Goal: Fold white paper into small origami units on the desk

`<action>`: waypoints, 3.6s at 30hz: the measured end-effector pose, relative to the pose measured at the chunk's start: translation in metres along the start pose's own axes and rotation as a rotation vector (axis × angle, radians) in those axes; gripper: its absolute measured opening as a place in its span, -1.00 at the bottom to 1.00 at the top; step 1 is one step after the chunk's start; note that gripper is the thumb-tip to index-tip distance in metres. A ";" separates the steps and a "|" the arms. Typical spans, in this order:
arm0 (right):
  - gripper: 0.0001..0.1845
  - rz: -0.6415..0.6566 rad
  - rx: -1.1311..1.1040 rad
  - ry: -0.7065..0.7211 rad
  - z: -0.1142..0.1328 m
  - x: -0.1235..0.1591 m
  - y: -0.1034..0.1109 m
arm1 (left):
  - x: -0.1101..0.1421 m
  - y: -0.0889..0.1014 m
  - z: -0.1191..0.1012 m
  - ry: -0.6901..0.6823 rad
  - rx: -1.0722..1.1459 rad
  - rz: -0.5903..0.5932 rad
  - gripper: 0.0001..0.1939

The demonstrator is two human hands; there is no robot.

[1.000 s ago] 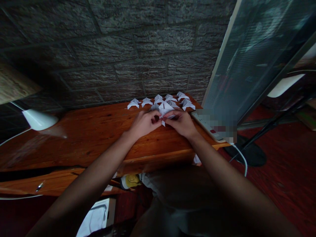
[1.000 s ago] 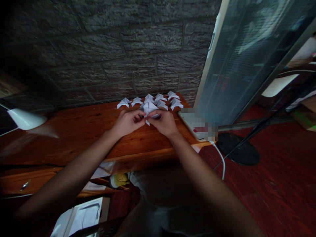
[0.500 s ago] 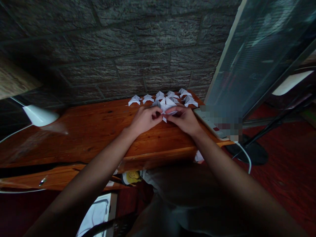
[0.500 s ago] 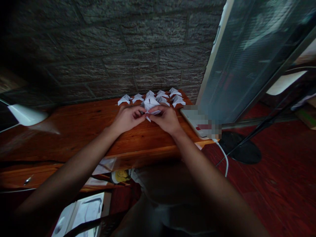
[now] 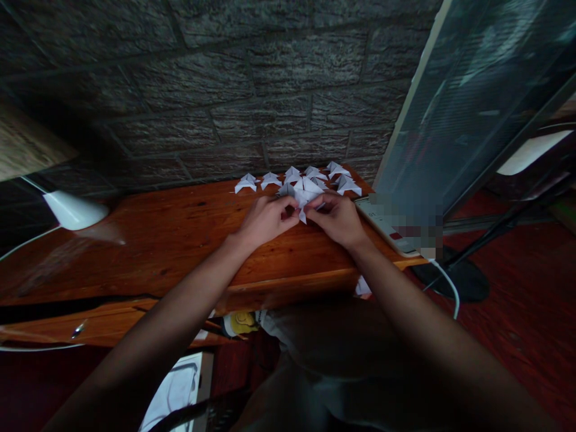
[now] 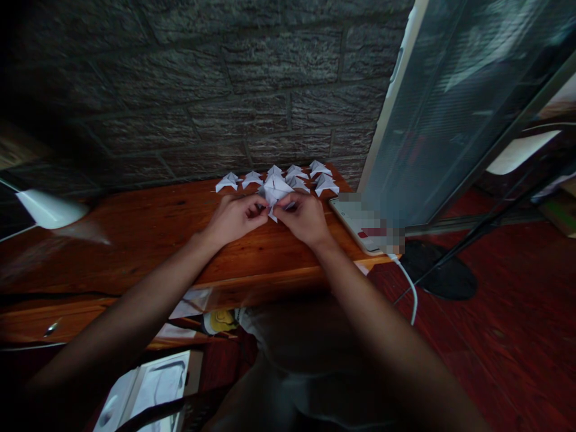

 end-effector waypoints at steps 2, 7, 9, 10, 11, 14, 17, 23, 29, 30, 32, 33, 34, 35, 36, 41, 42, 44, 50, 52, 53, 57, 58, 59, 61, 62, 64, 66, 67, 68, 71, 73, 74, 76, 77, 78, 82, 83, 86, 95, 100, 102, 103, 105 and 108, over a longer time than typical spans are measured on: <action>-0.93 -0.010 0.008 0.010 0.000 0.000 0.001 | 0.000 0.000 0.000 -0.006 0.008 -0.009 -0.93; -0.91 -0.019 0.009 0.010 -0.002 0.000 0.001 | 0.000 0.000 0.001 0.005 0.066 -0.023 -0.93; -0.90 -0.033 0.005 0.005 -0.003 -0.001 0.002 | 0.000 0.001 0.001 0.020 0.095 -0.034 -0.93; -0.89 -0.041 0.001 0.001 -0.004 -0.001 0.002 | 0.000 0.001 0.001 0.026 0.109 -0.038 -0.93; -0.86 -0.045 -0.009 -0.004 -0.004 -0.001 0.002 | 0.000 0.001 0.001 0.030 0.120 -0.041 -0.93; -0.77 -0.052 -0.061 -0.035 -0.006 0.000 0.002 | 0.000 0.001 0.000 0.031 0.147 -0.043 -0.92; -0.62 -0.047 -0.173 -0.067 -0.007 0.000 0.002 | 0.000 0.002 0.001 0.040 0.161 -0.055 -0.92; -0.42 0.130 -0.476 -0.044 0.001 -0.003 -0.007 | -0.001 0.007 0.004 0.043 0.202 -0.089 -0.93; -0.42 0.088 -0.454 -0.106 -0.010 -0.004 -0.005 | 0.000 0.006 0.001 0.034 0.267 -0.086 -0.87; -0.42 0.078 -0.451 -0.113 -0.012 -0.004 -0.005 | 0.000 0.005 0.002 0.037 0.294 -0.088 -0.86; -0.41 0.069 -0.444 -0.133 -0.015 -0.004 -0.006 | 0.000 0.003 0.006 0.056 0.358 -0.096 -0.84; -0.41 0.068 -0.439 -0.144 -0.017 -0.004 -0.006 | 0.000 0.002 0.008 0.066 0.390 -0.102 -0.83; -0.41 0.067 -0.432 -0.153 -0.018 -0.003 -0.006 | 0.000 0.001 0.011 0.076 0.420 -0.108 -0.81; -0.41 0.065 -0.424 -0.158 -0.019 -0.003 -0.007 | 0.000 0.001 0.013 0.085 0.445 -0.112 -0.81; -0.41 0.065 -0.413 -0.160 -0.020 -0.003 -0.007 | 0.000 0.000 0.015 0.092 0.465 -0.114 -0.81; -0.45 0.065 -0.372 -0.154 -0.020 -0.002 -0.007 | -0.001 -0.004 0.021 0.132 0.537 -0.113 -0.82; -0.46 0.064 -0.370 -0.154 -0.020 -0.002 -0.006 | 0.000 -0.005 0.022 0.140 0.546 -0.113 -0.82; -0.48 0.067 -0.377 -0.149 -0.018 -0.002 -0.006 | 0.000 -0.006 0.024 0.156 0.553 -0.116 -0.82; -0.56 0.045 -0.369 -0.125 -0.013 -0.002 -0.003 | -0.001 -0.007 0.027 0.169 0.558 -0.138 -0.81; -0.58 0.037 -0.327 -0.126 -0.012 -0.001 -0.003 | 0.000 -0.008 0.026 0.182 0.558 -0.130 -0.82; -0.59 0.032 -0.311 -0.128 -0.012 0.000 -0.002 | 0.000 -0.008 0.026 0.190 0.557 -0.126 -0.83; -0.63 0.003 -0.243 -0.136 -0.010 0.001 0.000 | 0.001 -0.009 0.027 0.209 0.572 -0.135 -0.85; -0.64 -0.008 -0.226 -0.139 -0.011 0.001 0.000 | 0.001 -0.010 0.027 0.210 0.581 -0.144 -0.85; -0.65 -0.018 -0.217 -0.144 -0.012 0.000 0.001 | 0.001 -0.011 0.028 0.215 0.596 -0.150 -0.85; -0.65 -0.024 -0.242 -0.154 -0.015 0.000 -0.001 | 0.000 -0.013 0.031 0.234 0.652 -0.167 -0.84; -0.64 -0.019 -0.272 -0.159 -0.016 -0.001 -0.002 | -0.001 -0.014 0.033 0.250 0.694 -0.179 -0.81; -0.61 -0.001 -0.347 -0.165 -0.017 -0.002 -0.005 | -0.002 -0.016 0.039 0.299 0.795 -0.207 -0.70; -0.58 0.023 -0.419 -0.163 -0.015 -0.003 -0.008 | -0.003 -0.018 0.045 0.355 0.892 -0.217 -0.59; -0.58 0.036 -0.449 -0.161 -0.013 -0.003 -0.009 | -0.003 -0.020 0.046 0.374 0.932 -0.206 -0.58; -0.59 0.050 -0.472 -0.160 -0.011 -0.003 -0.009 | -0.003 -0.021 0.046 0.384 0.964 -0.189 -0.59; -0.62 0.069 -0.468 -0.154 -0.007 -0.002 -0.009 | -0.003 -0.024 0.044 0.385 1.004 -0.145 -0.67; -0.64 0.048 -0.423 -0.145 -0.006 -0.002 -0.007 | -0.003 -0.026 0.044 0.393 0.996 -0.141 -0.66; -0.66 0.035 -0.398 -0.139 -0.006 -0.002 -0.006 | -0.002 -0.027 0.044 0.397 0.988 -0.138 -0.66; -0.67 0.015 -0.363 -0.130 -0.007 -0.001 -0.005 | -0.002 -0.030 0.043 0.397 0.970 -0.120 -0.64; -0.66 0.008 -0.352 -0.126 -0.007 -0.001 -0.005 | -0.002 -0.031 0.043 0.392 0.961 -0.109 -0.65; -0.62 0.000 -0.343 -0.122 -0.008 -0.001 -0.005 | -0.002 -0.033 0.042 0.386 0.954 -0.099 -0.65; -0.29 -0.037 -0.326 -0.121 -0.012 -0.001 -0.002 | -0.002 -0.035 0.042 0.377 0.953 -0.087 -0.66; -0.30 -0.024 -0.330 -0.122 -0.012 -0.002 -0.003 | -0.002 -0.034 0.042 0.379 0.956 -0.088 -0.66; -0.57 0.037 -0.352 -0.112 -0.012 -0.004 -0.006 | -0.002 -0.034 0.041 0.377 0.961 -0.079 -0.65; -0.59 0.065 -0.451 -0.194 -0.016 -0.002 -0.009 | -0.002 -0.033 0.040 0.356 0.951 -0.046 -0.67; -0.63 0.196 -0.510 -0.174 -0.011 0.001 -0.011 | -0.001 -0.035 0.031 0.351 0.962 0.032 -0.68; -0.65 0.197 -0.524 -0.182 -0.010 0.001 -0.008 | -0.001 -0.035 0.029 0.358 0.997 0.033 -0.68; -0.66 0.194 -0.528 -0.180 -0.009 0.001 -0.007 | -0.001 -0.035 0.028 0.364 1.012 0.032 -0.67; -0.67 0.186 -0.528 -0.160 -0.008 0.000 -0.005 | -0.001 -0.035 0.029 0.371 1.026 0.030 -0.66; -0.67 0.165 -0.462 -0.092 -0.007 -0.003 -0.003 | -0.002 -0.031 0.031 0.339 0.971 -0.016 -0.70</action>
Point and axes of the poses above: each hand's wrist, its own x-axis away from the middle knuckle, its own y-axis out of the back of the hand, z = x × y, the point moved 8 cm from there along -x, towards the middle knuckle, and after that the axes turned 11 degrees about x, right-handed, at the moved point
